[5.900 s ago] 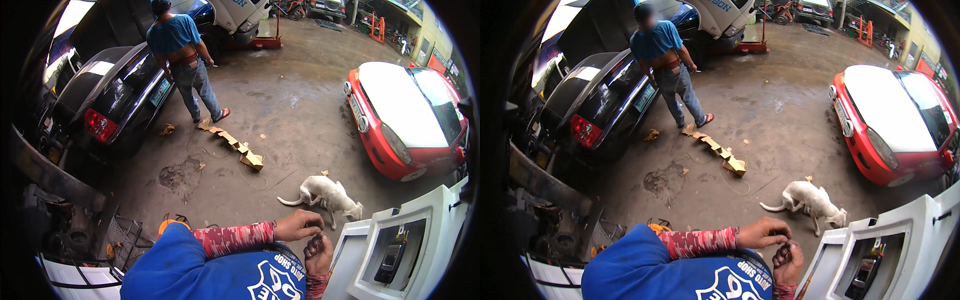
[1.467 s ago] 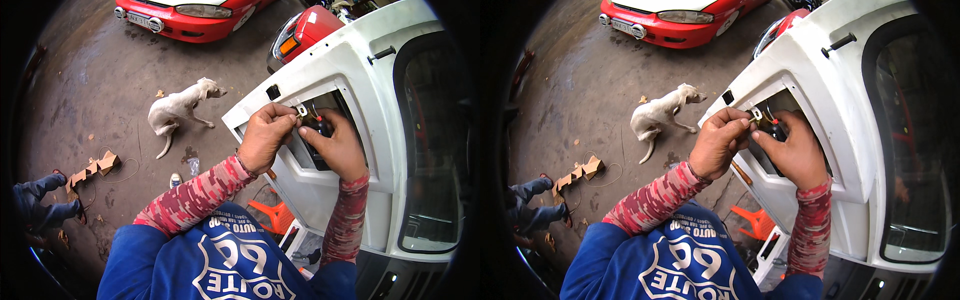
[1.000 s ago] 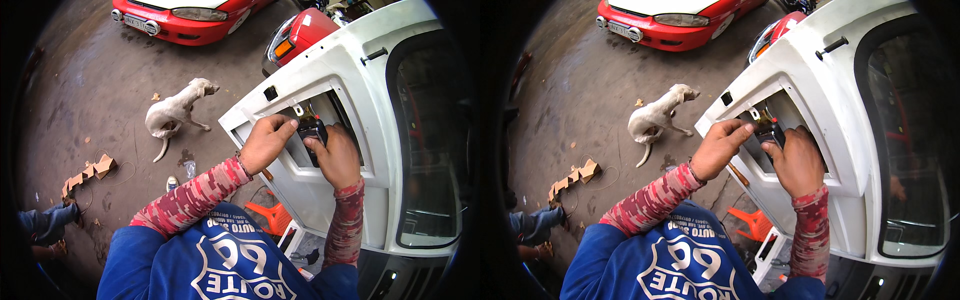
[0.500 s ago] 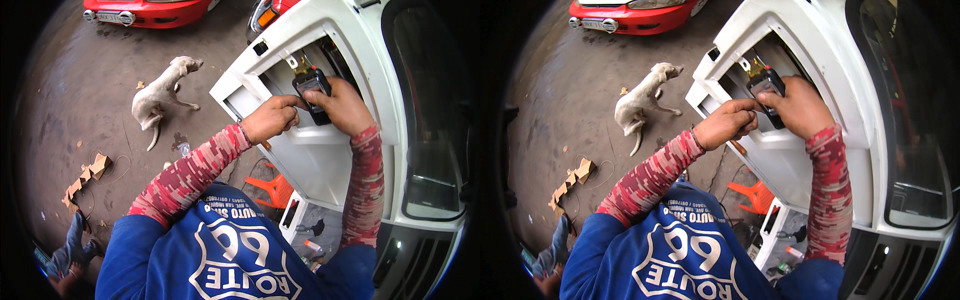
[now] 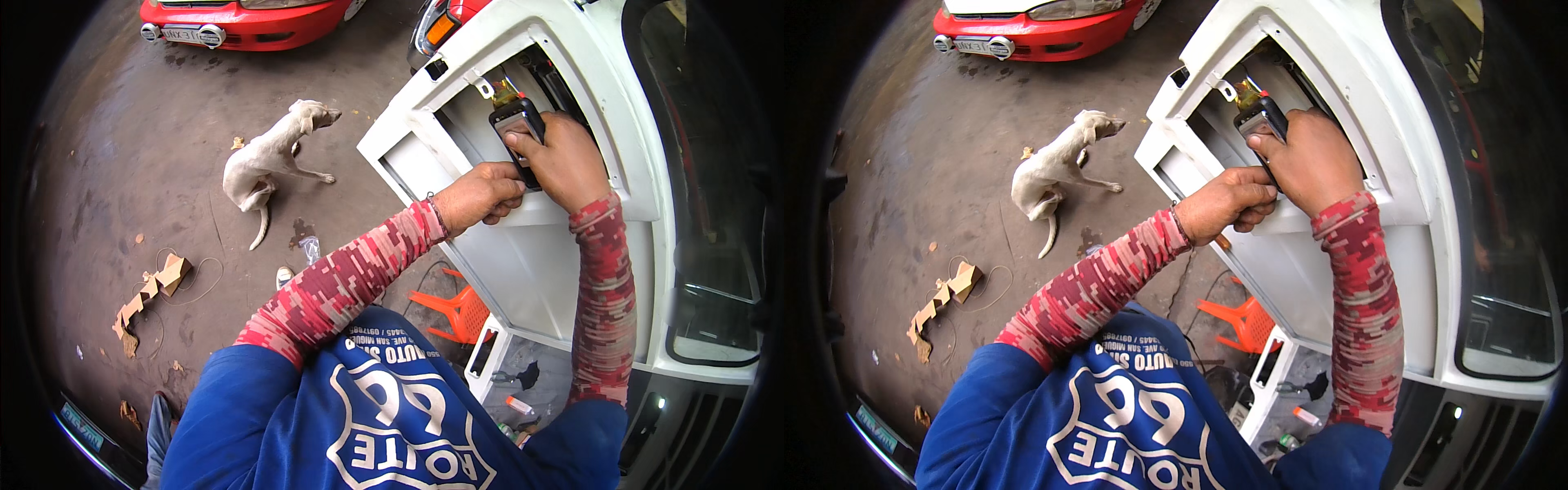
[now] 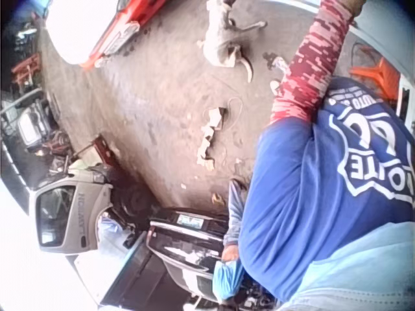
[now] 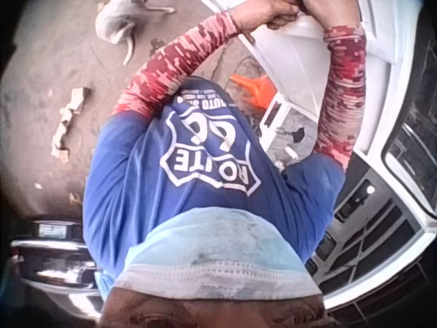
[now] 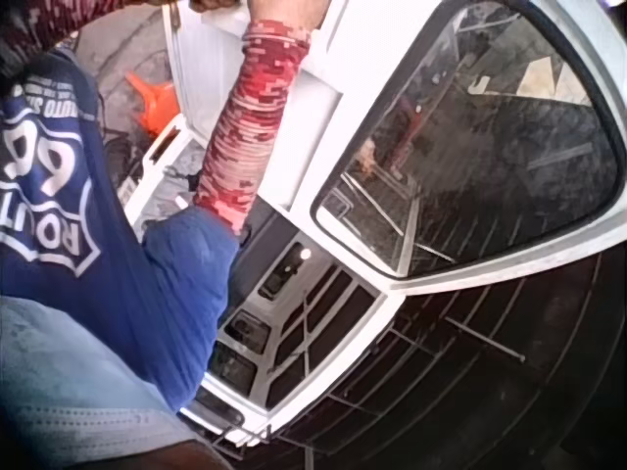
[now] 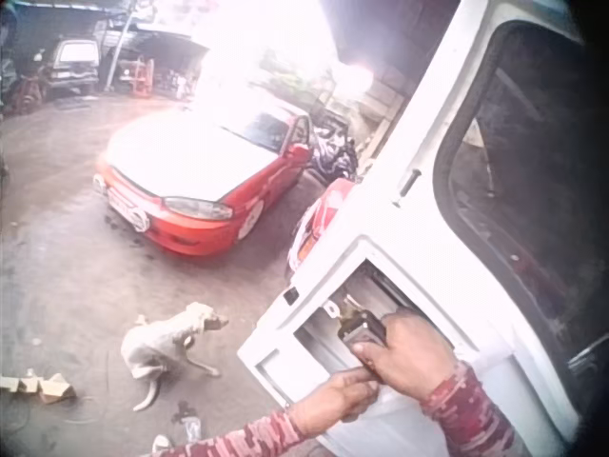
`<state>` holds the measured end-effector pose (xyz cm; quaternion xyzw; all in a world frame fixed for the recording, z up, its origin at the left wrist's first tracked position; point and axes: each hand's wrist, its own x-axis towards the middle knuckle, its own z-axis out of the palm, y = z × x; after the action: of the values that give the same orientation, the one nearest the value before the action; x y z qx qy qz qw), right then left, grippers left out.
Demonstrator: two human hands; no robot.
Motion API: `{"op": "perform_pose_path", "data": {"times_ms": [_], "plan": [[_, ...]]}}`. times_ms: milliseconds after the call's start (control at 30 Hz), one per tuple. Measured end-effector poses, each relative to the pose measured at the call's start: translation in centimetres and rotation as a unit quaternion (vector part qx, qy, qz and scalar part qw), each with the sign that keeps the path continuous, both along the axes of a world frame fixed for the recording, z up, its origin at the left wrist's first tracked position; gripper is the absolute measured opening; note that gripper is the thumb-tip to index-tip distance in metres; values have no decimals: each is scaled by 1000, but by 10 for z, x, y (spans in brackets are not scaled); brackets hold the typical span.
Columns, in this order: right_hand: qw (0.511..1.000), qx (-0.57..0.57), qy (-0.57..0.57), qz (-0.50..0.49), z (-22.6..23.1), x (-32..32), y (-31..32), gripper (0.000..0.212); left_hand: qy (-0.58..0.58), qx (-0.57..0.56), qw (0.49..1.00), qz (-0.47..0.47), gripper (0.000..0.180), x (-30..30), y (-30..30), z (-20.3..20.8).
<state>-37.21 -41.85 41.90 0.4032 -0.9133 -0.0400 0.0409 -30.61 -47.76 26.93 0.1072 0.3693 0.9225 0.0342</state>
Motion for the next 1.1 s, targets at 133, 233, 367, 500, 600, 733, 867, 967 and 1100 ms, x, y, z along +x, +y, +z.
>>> {"op": "perform_pose_path", "data": {"times_ms": [133,233,367,500,600,733,867,967,1100], "plan": [[999,-25,-39,-2,4,2,4,40,44,-48,997,40,29,1,2,3],[997,-65,-33,4,4,11,4,36,89,-134,980,119,32,7,7,10],[996,-83,-21,5,4,25,4,34,43,-128,981,140,30,24,9,22],[994,-90,-57,38,7,30,6,31,-25,-33,980,193,24,38,19,36],[993,-87,-71,37,5,32,9,33,-73,-20,990,117,21,38,18,39],[982,-141,-62,113,2,40,14,49,-54,-87,980,171,16,31,18,41],[972,-153,-129,121,8,40,17,39,-66,-150,953,253,24,37,24,41],[968,-128,-191,97,15,22,13,26,-102,-212,935,264,28,41,29,42],[967,-115,-215,79,19,6,8,24,-60,-116,963,235,25,38,23,39]]}}
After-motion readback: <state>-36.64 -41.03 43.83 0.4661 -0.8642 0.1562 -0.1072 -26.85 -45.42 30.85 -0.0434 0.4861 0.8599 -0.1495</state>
